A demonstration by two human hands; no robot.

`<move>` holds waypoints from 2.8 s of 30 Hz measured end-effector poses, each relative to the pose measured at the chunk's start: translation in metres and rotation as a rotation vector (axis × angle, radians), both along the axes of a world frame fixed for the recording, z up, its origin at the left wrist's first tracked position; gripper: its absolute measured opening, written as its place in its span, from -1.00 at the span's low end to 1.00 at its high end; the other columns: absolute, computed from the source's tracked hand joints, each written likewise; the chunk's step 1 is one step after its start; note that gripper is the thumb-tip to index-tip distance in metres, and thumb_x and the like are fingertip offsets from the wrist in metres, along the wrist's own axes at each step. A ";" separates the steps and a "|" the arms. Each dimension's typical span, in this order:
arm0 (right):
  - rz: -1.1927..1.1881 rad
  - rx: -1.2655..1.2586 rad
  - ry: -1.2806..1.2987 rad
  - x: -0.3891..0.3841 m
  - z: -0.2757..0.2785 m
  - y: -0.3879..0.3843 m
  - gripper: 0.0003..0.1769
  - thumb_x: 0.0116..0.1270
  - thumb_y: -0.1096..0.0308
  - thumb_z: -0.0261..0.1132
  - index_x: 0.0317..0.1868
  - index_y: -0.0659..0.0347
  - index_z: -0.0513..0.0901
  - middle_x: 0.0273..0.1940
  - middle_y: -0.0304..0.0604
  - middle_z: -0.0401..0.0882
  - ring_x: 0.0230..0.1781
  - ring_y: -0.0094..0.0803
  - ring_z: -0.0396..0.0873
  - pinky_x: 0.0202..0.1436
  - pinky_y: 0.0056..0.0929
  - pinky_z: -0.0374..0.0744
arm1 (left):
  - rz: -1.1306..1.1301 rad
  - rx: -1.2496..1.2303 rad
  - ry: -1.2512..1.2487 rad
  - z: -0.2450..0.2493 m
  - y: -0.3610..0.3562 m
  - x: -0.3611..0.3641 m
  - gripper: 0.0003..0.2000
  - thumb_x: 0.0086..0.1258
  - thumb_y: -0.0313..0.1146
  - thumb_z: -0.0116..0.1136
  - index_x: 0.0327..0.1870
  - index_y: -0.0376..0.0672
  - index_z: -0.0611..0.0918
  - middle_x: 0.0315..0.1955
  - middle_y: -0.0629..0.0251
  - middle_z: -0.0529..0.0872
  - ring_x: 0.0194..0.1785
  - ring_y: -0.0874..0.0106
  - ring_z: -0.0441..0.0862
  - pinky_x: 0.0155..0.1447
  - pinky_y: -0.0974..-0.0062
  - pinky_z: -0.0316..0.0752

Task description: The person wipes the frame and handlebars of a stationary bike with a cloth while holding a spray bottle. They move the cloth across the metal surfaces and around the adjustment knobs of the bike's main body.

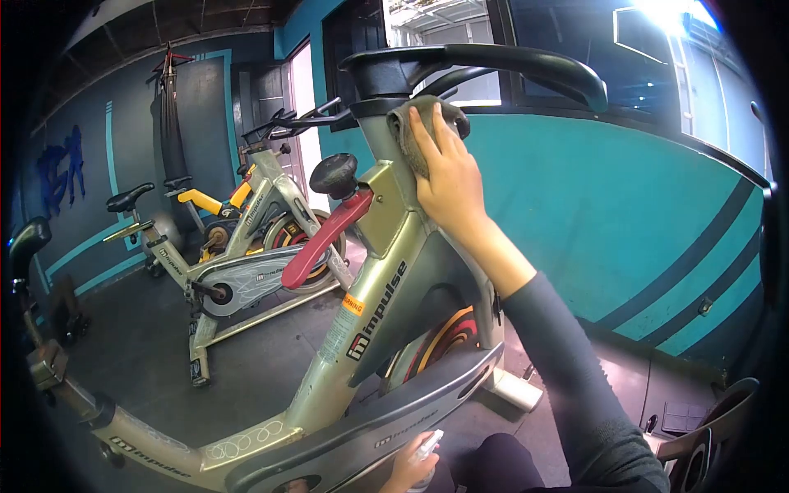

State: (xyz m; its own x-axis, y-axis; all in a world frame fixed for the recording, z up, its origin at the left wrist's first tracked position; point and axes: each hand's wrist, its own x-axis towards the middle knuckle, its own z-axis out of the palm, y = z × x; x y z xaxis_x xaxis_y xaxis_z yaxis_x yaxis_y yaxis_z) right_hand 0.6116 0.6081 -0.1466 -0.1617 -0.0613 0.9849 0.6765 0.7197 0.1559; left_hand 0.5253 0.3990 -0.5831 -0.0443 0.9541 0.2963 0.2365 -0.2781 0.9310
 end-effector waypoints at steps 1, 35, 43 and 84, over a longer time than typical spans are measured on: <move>-0.026 0.004 0.016 -0.001 -0.006 0.000 -0.09 0.07 0.47 0.24 0.51 -0.09 0.24 0.46 0.18 0.19 0.36 0.04 0.36 0.14 -0.08 0.53 | 0.000 0.362 0.228 0.002 -0.002 0.001 -0.54 0.21 -0.64 0.04 0.20 -0.30 0.56 0.10 0.03 0.57 -0.06 0.23 0.67 -0.03 0.38 0.61; 0.062 0.028 -0.055 0.026 -0.046 -0.019 -0.32 -0.08 0.58 0.22 0.19 0.15 0.55 0.17 -0.08 0.52 0.15 -0.11 0.55 0.11 -0.24 0.60 | -0.007 0.168 0.007 0.002 -0.006 -0.001 -0.58 0.25 -0.59 0.02 0.18 -0.30 0.57 0.09 0.04 0.60 -0.06 0.24 0.68 -0.02 0.41 0.61; 0.006 0.039 -0.075 0.019 -0.036 -0.025 -0.31 -0.06 0.54 0.22 0.23 0.19 0.50 0.19 -0.07 0.50 0.12 -0.09 0.55 0.07 -0.23 0.59 | 0.035 0.279 0.135 -0.002 -0.005 -0.008 -0.55 0.21 -0.52 0.09 0.19 -0.24 0.56 0.02 0.11 0.65 -0.06 0.28 0.69 0.02 0.41 0.58; 0.010 0.196 -0.044 -0.019 0.018 -0.038 -0.47 -0.18 0.56 0.37 -0.09 -0.04 0.68 -0.04 -0.20 0.50 -0.03 -0.18 0.54 -0.17 -0.30 0.66 | 0.091 0.553 0.308 0.004 0.001 -0.020 -0.58 0.16 -0.58 0.09 0.11 -0.29 0.62 0.08 0.01 0.61 -0.07 0.20 0.68 -0.01 0.34 0.63</move>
State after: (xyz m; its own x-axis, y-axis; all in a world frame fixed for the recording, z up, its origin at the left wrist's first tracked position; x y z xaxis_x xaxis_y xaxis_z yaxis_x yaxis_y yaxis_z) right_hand 0.5925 0.5702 -0.1291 -0.2026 -0.2533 0.9459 0.6592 0.6790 0.3231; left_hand 0.5057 0.4000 -0.5792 0.0477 0.6533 0.7556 0.5162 -0.6637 0.5413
